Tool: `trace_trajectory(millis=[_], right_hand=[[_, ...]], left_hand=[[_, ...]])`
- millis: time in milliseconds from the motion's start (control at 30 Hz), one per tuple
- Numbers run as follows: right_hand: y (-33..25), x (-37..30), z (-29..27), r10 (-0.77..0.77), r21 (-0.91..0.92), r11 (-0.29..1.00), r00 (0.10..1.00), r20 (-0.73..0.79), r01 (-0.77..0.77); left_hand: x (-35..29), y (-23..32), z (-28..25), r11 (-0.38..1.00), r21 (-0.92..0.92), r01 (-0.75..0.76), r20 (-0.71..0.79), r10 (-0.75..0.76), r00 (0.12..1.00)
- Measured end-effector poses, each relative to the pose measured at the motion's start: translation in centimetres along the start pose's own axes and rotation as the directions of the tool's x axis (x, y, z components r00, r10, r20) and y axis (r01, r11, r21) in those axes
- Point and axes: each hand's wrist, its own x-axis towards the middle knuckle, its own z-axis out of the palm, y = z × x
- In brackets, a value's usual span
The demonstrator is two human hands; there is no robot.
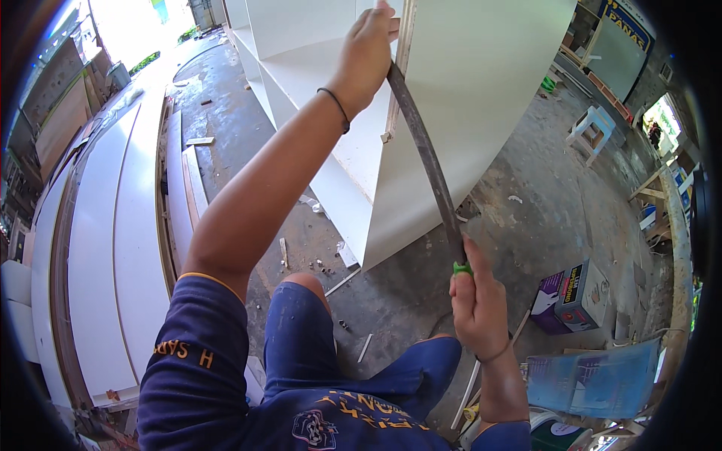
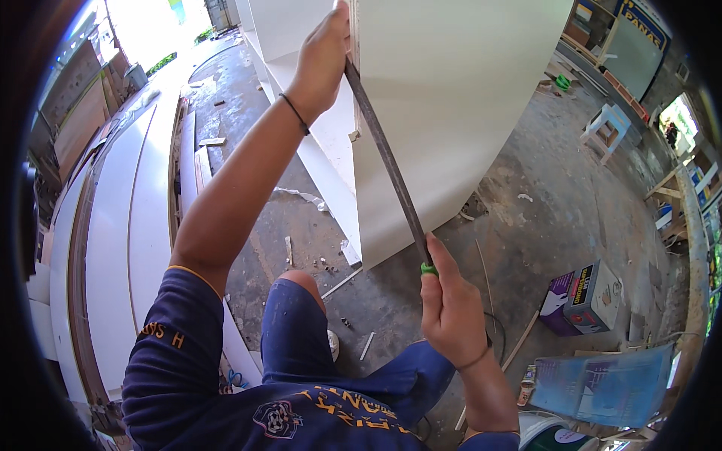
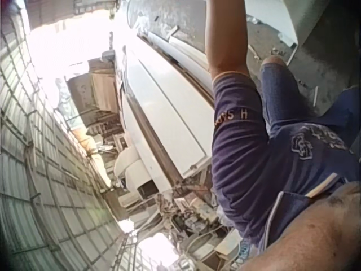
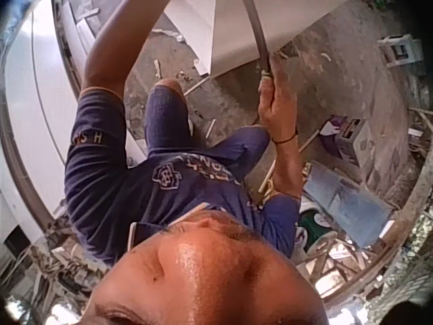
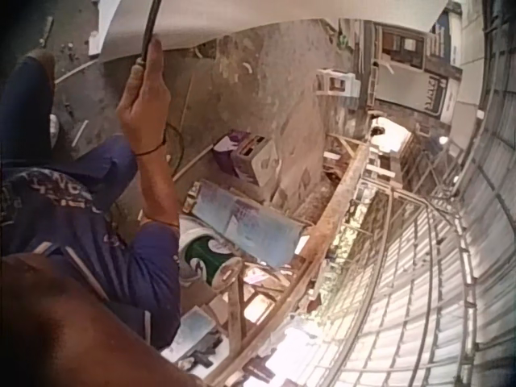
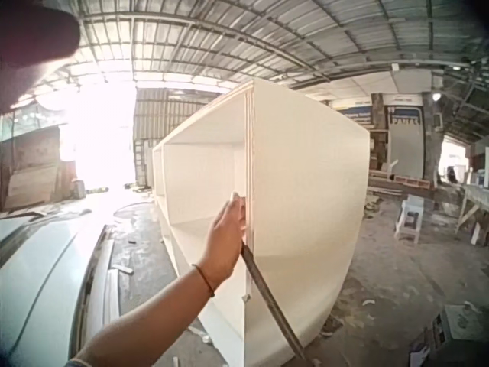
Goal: The person uses a file to smooth the edges of a white wooden cabinet and then picks up long wooden strips from a pile of scraps.
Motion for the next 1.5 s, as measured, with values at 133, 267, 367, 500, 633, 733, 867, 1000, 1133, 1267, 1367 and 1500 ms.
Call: trace_trajectory(millis=[133,267,367,500,633,733,867,1000,1133,1267,1367,1500], right_hand=[[1.4,4.5,2.9,-0.002,0.024,1.0,1.0,-0.013,0.002],[1.2,7.7,5.7,-0.033,0.024,0.999,0.999,0.012,0.032],[1.3,6.4,5.0,-0.102,0.109,0.989,0.995,-0.025,0.104],[2.3,-0.1,2.7,-0.005,0.122,0.993,1.0,0.015,0.003],[3.7,0.6,3.8,0.061,0.142,0.988,0.998,-0.001,-0.06],[4.8,6.4,7.2,-0.021,0.075,0.997,1.0,0.004,0.021],[5.0,6.8,8.9,-0.086,0.144,0.985,0.995,-0.043,0.091],[5.3,0.8,5.8,0.094,0.175,0.98,0.996,-0.007,-0.091],[6.0,-2.7,5.7,0.212,0.219,0.952,0.976,0.04,-0.216],[8.5,-0.2,7.7,0.086,0.081,0.993,0.996,-0.002,-0.085],[8.4,4.6,11.2,0.026,0.001,1.0,0.999,0.024,-0.026],[8.8,6.1,12.3,-0.013,0.025,1.0,1.0,0.027,0.012]], left_hand=[[2.9,-2.1,-3.6,0.948,0.318,-0.014,-0.155,0.067,0.986],[6.0,-2.5,-8.6,0.896,0.439,0.068,-0.259,0.054,0.964],[4.1,-2.4,-7.5,0.882,0.471,-0.001,-0.179,0.096,0.979],[-2.3,-1.5,-3.9,0.872,0.482,-0.084,0.037,0.076,0.996],[-1.5,-4.0,-3.3,0.876,0.463,-0.136,-0.043,0.175,0.984],[2.1,-6.5,-8.6,0.842,0.527,0.117,-0.336,0.08,0.938],[1.4,-3.9,-8.7,0.811,0.552,0.194,-0.335,0.003,0.942],[-2.3,-3.9,-3.9,0.886,0.455,-0.087,-0.033,0.115,0.993],[-5.4,-5.2,-2.9,0.954,0.299,0.012,0.008,-0.015,1.0],[-4.9,-7.3,-4.5,0.882,0.466,-0.073,-0.008,0.087,0.996],[-0.9,-9.7,-11.1,0.69,0.712,-0.131,-0.043,0.229,0.973],[-0.7,-7.3,-11.2,0.83,0.554,0.069,-0.211,0.059,0.976]])
